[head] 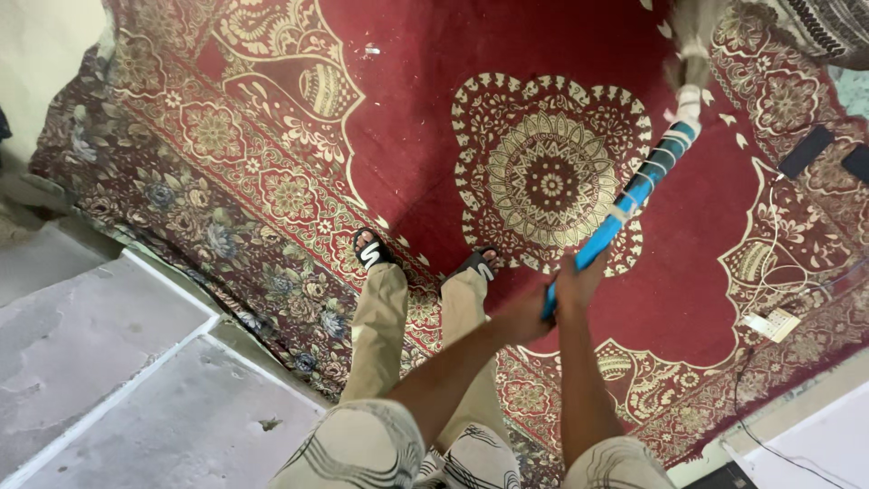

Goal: The person sweeps a red ornate carpet with a broom, moving debris toward one side of the room.

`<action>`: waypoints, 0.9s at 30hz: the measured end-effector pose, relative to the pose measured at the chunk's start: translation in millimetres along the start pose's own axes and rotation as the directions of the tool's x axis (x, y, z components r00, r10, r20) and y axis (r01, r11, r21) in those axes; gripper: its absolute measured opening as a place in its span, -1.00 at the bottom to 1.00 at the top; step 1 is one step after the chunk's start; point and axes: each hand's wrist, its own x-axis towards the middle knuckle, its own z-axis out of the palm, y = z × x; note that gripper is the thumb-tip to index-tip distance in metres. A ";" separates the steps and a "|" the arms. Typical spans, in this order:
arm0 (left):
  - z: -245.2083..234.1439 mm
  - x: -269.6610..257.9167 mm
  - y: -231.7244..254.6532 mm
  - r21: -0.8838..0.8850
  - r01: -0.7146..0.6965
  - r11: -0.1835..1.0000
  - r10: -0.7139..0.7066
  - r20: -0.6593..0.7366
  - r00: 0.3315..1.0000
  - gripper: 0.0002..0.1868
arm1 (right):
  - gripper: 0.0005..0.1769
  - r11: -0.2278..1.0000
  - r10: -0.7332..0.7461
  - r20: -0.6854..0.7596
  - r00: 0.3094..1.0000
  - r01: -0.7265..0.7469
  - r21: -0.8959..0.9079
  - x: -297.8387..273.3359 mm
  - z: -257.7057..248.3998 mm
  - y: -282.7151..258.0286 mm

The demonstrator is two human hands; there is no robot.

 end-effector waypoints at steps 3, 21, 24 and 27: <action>-19.3 51.9 1.8 -0.158 0.150 0.976 -0.132 0.117 0.984 -0.64 | -0.05 0.546 0.682 0.318 0.658 -0.748 0.378 27.8 34.2 32.7; -26.2 43.5 -34.6 -0.499 -0.016 0.867 -0.323 -0.586 0.743 -0.45 | 0.06 0.908 0.173 0.900 0.400 -0.420 0.012 103.0 115.6 -89.0; -36.4 3.4 -22.0 -0.550 0.079 0.832 -0.393 -0.482 0.783 -0.49 | 0.02 0.888 0.177 0.865 0.470 -0.454 0.065 76.8 101.6 -100.9; -38.2 -40.8 -7.7 -0.429 0.251 0.868 -0.401 -0.308 0.863 -0.44 | -0.09 0.869 0.130 0.646 0.753 -0.400 0.291 40.0 63.6 -105.7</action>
